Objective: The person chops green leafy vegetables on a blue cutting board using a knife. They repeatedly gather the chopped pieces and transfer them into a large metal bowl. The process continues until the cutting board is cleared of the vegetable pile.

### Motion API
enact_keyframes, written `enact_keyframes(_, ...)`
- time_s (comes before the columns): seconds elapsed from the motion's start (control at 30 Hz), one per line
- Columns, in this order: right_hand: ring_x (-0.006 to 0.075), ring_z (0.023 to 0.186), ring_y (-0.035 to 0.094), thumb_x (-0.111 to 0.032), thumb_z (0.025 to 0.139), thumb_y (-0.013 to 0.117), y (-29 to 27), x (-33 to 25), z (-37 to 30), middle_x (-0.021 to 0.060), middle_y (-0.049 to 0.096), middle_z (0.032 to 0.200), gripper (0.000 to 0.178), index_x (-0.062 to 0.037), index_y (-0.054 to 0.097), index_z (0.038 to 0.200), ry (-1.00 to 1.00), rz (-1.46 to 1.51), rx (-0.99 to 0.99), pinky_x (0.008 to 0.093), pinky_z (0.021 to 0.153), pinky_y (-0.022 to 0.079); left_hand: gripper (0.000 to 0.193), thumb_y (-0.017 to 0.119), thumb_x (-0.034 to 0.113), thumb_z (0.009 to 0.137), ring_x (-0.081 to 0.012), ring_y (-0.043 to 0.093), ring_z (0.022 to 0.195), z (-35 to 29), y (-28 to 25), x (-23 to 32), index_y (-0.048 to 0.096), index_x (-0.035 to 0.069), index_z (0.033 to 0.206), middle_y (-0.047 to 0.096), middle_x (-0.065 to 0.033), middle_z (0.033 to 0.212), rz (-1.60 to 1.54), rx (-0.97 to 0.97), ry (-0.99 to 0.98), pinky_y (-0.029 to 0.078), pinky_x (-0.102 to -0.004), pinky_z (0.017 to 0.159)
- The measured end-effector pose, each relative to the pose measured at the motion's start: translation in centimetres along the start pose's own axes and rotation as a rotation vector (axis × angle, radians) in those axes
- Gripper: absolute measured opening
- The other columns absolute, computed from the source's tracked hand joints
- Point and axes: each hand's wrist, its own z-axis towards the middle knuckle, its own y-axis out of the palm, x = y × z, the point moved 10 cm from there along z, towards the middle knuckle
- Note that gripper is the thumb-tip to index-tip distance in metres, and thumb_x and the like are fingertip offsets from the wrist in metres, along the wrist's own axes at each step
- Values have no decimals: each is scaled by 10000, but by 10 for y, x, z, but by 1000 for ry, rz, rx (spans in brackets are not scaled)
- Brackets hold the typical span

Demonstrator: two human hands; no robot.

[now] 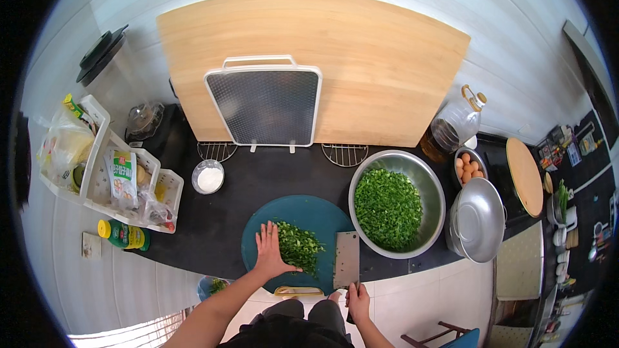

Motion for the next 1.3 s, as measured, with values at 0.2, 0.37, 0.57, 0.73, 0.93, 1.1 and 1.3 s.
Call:
enact_keyframes(0.2, 82, 438, 434, -275, 964, 480, 27, 17, 14, 9, 480, 606, 248, -72, 485, 819, 8, 74, -89, 228, 407, 400, 1397, 785, 645, 491, -414, 14, 1397, 8, 7, 3, 33, -73, 1424, 71, -271, 1489, -49, 17, 63, 35, -542, 1116)
enact_keyframes(0.37, 81, 444, 429, -284, 961, 491, 66, 18, 18, 4, 477, 607, 247, -85, 482, 815, 50, 69, -180, 234, 392, 392, 1239, 761, 619, 563, -426, 123, 1377, 13, 8, 27, 164, -55, 1414, 173, -276, 1460, -125, 163, 130, 101, -537, 1114)
enact_keyframes(0.57, 82, 447, 422, -297, 961, 493, 96, 19, 31, 4, 452, 603, 256, -90, 458, 814, 68, 94, -235, 281, 349, 378, 739, 672, 365, 786, -451, 273, 1304, 16, 3, 40, 367, 18, 1362, 306, -261, 1401, -312, 352, 148, 239, -515, 1073)
enact_keyframes(0.73, 75, 427, 411, -293, 943, 539, 111, 5, 32, -9, 464, 565, 274, -100, 469, 761, 153, 170, -221, 244, 386, 353, 624, 639, 253, 820, -432, 313, 1282, 15, 9, 40, 392, 23, 1344, 312, -249, 1400, -478, 427, 96, 279, -486, 1062)
enact_keyframes(0.93, 73, 434, 409, -297, 942, 541, 119, -2, 30, -10, 462, 581, 283, -108, 448, 753, 211, 212, -332, 241, 394, 354, 584, 657, 201, 806, -425, 322, 1287, 7, 2, 43, 434, 19, 1314, 327, -240, 1403, -578, 521, 49, 291, -473, 1061)
enact_keyframes(1.1, 79, 451, 390, -276, 950, 528, 116, -15, 26, 0, 445, 615, 229, -106, 451, 817, 203, 229, -418, 245, 401, 343, 608, 700, 177, 771, -420, 334, 1282, 0, -14, 52, 449, 18, 1301, 342, -234, 1400, -589, 581, 21, 300, -478, 1055)
enact_keyframes(1.3, 80, 460, 383, -259, 959, 511, 104, -53, 18, 5, 439, 624, 208, -102, 458, 832, 189, 287, -519, 244, 422, 346, 614, 710, 188, 767, -421, 334, 1282, -1, -47, 85, 453, 17, 1298, 341, -234, 1403, -568, 640, 23, 299, -479, 1054)
